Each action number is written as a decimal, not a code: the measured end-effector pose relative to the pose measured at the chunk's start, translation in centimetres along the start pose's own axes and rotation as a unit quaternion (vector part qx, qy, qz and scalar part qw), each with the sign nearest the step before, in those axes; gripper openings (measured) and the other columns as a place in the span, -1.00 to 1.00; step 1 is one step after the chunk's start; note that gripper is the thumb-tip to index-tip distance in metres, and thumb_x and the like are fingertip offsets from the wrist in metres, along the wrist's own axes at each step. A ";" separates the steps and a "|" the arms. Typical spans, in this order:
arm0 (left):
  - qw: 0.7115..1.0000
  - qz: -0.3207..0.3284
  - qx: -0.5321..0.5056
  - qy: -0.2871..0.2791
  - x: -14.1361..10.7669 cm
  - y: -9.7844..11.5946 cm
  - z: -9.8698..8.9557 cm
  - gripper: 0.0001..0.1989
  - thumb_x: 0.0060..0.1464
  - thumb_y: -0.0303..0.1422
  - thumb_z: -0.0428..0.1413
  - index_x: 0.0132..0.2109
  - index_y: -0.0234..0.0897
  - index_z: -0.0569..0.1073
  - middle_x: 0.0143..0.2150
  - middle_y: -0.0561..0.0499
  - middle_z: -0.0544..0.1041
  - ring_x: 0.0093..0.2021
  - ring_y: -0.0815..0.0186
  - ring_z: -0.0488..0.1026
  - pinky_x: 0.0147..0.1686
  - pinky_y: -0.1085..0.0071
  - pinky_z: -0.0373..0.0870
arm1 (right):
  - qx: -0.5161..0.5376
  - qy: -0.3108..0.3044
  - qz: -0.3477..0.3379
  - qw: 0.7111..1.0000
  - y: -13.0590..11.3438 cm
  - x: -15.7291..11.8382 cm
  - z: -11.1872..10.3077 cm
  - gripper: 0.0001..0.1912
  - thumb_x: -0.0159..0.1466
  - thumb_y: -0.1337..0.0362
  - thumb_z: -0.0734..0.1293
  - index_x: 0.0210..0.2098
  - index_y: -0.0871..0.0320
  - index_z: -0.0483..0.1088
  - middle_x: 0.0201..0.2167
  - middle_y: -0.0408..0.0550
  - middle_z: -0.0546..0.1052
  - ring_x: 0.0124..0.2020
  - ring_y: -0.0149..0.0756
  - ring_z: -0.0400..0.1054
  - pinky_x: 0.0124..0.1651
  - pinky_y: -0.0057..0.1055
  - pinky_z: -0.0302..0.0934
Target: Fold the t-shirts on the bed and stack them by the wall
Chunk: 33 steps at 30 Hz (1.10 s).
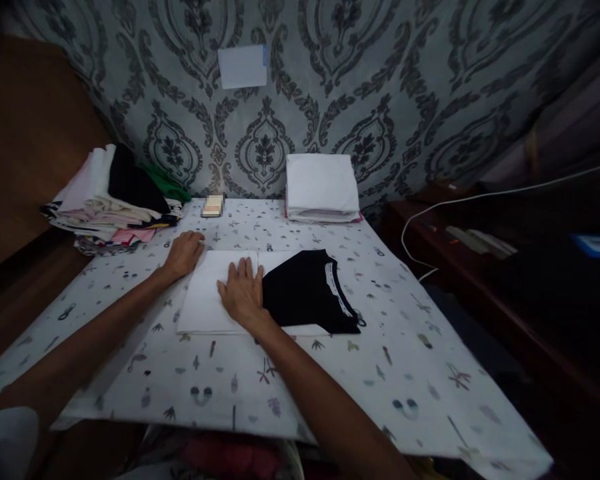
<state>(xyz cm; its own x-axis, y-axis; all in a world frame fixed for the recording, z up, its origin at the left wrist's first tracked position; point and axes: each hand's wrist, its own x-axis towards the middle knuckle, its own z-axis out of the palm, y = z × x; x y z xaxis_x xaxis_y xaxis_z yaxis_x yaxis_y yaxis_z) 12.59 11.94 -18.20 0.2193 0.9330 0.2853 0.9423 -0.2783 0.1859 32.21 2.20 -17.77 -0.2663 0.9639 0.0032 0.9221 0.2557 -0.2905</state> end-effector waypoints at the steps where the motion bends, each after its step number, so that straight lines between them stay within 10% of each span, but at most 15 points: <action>1: 1.000 0.021 0.003 0.002 -0.7 0.6 0.1 -0.66 0.28 -0.36 -0.11 0.10 -0.33 0.40 0.13 -0.25 0.44 0.21 0.01 0.29 0.19 0.04 0.18 | 0.001 0.001 -0.002 1.000 0.1 0.0 0.1 -0.36 0.44 0.09 0.08 0.37 0.37 0.10 0.43 0.36 0.01 0.47 0.08 -0.24 0.40 0.13 -0.40; 11: 0.976 0.197 0.007 -0.097 -13.1 5.6 -0.4 -0.35 0.37 -0.03 -0.28 0.40 -0.35 0.11 0.44 -0.24 0.13 0.47 0.12 -0.05 0.40 0.04 -0.11 | 0.030 0.026 -0.078 0.996 0.2 1.3 -0.2 -0.53 0.43 0.31 0.04 0.25 0.26 0.29 0.38 0.24 0.19 0.45 -0.02 -0.11 0.42 0.10 -0.37; 15: 0.967 0.221 -0.005 -0.124 -14.3 5.9 -1.8 -0.44 0.40 -0.09 -0.27 0.40 -0.19 0.12 0.40 -0.13 0.25 0.43 0.19 0.08 0.42 0.07 -0.16 | 0.062 -0.060 -0.235 0.968 -2.0 4.7 0.8 -0.52 0.44 0.29 0.04 0.29 0.22 0.26 0.40 0.12 0.17 0.45 -0.20 -0.09 0.43 -0.10 -0.22; 21: 0.953 0.222 -0.086 -0.185 -15.3 5.4 -2.3 -0.44 0.39 -0.07 -0.22 0.44 -0.07 0.02 0.51 -0.07 -0.06 0.49 0.19 -0.14 0.43 0.06 -0.20 | 0.083 -0.070 -0.222 0.969 -4.1 8.8 2.7 -0.45 0.45 0.24 0.06 0.36 0.35 0.13 0.43 0.17 0.07 0.47 -0.18 -0.19 0.46 -0.12 -0.30; 27: 0.936 -0.011 -0.338 -0.092 -15.0 4.2 -3.1 -0.43 0.29 -0.05 -0.03 0.34 -0.17 0.17 0.46 -0.16 0.08 0.45 0.12 0.01 0.39 0.09 0.05 | 0.283 0.074 -0.107 0.950 -2.5 7.1 1.3 -0.40 0.46 0.15 0.01 0.38 0.36 0.09 0.41 0.17 0.12 0.44 -0.27 -0.06 0.43 -0.27 -0.14; 33: 0.780 -0.309 -0.539 -0.075 -11.7 2.7 -4.1 -0.45 -0.02 -0.18 0.28 0.08 -0.22 0.32 0.06 -0.18 0.51 0.04 0.12 0.52 -0.15 0.25 0.57 | 0.344 0.150 0.086 0.923 0.8 2.9 0.3 -0.41 0.47 0.12 -0.08 0.37 0.27 0.10 0.39 0.11 0.19 0.39 -0.31 0.07 0.34 -0.34 0.04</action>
<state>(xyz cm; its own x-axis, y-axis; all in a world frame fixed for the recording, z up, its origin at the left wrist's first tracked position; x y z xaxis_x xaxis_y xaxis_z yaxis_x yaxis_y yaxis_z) 11.49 -0.65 -17.16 -0.0896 0.9583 -0.2713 0.1379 0.2817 0.9495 32.10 5.21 -18.31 0.0528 0.9895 0.1343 0.5192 0.0877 -0.8501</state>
